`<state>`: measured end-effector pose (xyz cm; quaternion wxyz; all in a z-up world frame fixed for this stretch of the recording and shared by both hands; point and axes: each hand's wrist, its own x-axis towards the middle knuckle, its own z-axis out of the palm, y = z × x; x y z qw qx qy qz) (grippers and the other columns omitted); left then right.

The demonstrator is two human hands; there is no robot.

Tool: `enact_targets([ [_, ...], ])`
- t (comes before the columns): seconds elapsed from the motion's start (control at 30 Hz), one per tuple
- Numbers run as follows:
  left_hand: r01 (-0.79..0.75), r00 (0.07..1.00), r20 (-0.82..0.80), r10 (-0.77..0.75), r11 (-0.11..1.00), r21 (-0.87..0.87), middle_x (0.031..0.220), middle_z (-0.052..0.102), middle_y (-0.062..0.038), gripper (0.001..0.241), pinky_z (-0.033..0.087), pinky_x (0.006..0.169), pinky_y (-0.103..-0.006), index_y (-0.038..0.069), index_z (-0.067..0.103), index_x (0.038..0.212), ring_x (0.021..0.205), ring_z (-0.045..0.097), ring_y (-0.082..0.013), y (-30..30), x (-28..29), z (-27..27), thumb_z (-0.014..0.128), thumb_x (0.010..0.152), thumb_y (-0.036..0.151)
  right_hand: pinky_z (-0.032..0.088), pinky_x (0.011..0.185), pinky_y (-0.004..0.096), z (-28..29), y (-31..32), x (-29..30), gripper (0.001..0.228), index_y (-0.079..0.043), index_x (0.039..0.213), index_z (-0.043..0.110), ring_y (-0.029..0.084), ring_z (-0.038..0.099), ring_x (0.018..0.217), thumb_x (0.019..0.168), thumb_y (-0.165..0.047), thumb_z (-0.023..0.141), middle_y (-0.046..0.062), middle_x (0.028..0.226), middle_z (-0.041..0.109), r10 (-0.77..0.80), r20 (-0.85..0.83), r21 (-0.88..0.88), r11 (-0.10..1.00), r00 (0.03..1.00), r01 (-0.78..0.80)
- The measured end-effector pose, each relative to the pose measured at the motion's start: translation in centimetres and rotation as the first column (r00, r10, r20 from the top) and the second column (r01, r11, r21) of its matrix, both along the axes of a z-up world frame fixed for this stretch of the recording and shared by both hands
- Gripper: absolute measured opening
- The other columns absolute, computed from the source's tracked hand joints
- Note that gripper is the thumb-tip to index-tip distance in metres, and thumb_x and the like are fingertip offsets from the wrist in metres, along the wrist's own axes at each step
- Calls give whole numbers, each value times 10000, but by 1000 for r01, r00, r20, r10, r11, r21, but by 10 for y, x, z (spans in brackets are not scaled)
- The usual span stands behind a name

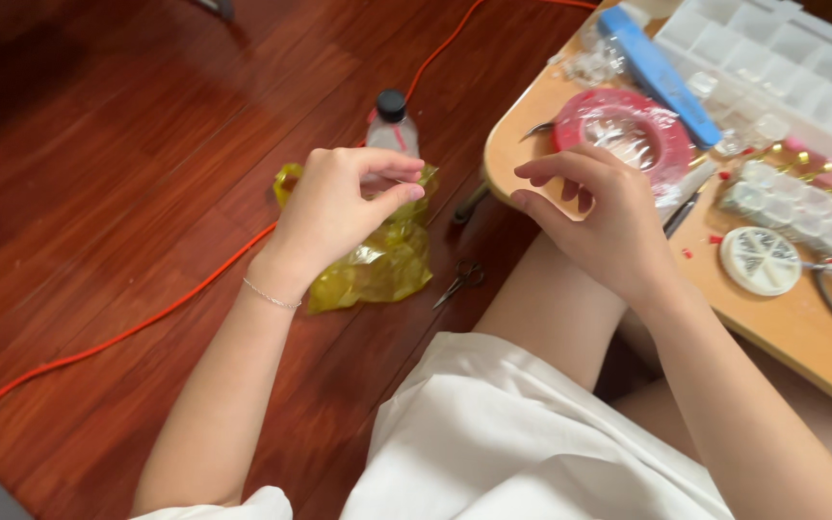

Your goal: The person unrolls a roll of red tape and uses scissors to cut several small pieces. The cut pieces are placed on the table among other craft supplies.

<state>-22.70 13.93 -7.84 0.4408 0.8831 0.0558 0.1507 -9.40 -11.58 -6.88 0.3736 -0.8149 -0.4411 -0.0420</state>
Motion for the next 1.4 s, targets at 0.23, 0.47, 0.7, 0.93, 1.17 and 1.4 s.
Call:
enact_targets([
  [0.23,-43,999,-33,40,996,-81,1030,824,-7,262,614,865,-261,158,789,1182,959,789,-130,19,-38,-40,780,921,170,515,649,245,-21,33,-32,204,-95,1136,768,159,598,764,933,-109,790,79,925,706,43,-135,-16,999,990,-46],
  [0.47,-56,992,-120,40,989,-136,1033,823,-64,286,637,837,-308,135,794,1184,946,794,-195,31,-50,-86,780,899,119,572,734,262,-62,51,-32,275,-148,1201,745,123,681,816,930,-192,751,56,935,759,-54,-374,-165,986,926,-9],
  [0.7,-53,982,-187,11,974,-219,1025,824,-76,284,646,802,-297,133,798,1172,917,796,-191,21,-32,-150,799,889,141,590,743,348,-112,57,-6,278,-123,1216,748,200,727,833,946,-180,712,134,949,759,-171,-498,-305,952,850,13],
  [0.93,-129,927,-370,60,978,-163,990,823,23,301,612,896,-333,229,811,1121,974,782,-176,-17,-4,-241,853,827,281,597,696,315,-208,66,37,256,-149,1149,760,150,746,726,899,-190,721,89,884,769,-363,-503,-525,849,784,56],
  [1.17,-151,860,-500,100,987,-63,915,810,17,202,627,775,-326,231,821,1020,868,788,-198,-44,8,-281,839,828,289,600,704,375,-267,67,65,232,-91,1090,771,228,731,775,866,-116,712,142,933,750,-454,-487,-617,784,746,75],
  [1.4,-77,850,-497,172,976,205,823,782,-154,92,641,730,-460,66,806,934,829,775,-355,-68,16,-244,765,852,79,633,725,461,-293,80,75,390,62,1103,739,356,743,867,797,-156,843,250,953,743,-613,-353,-834,548,707,59],
])
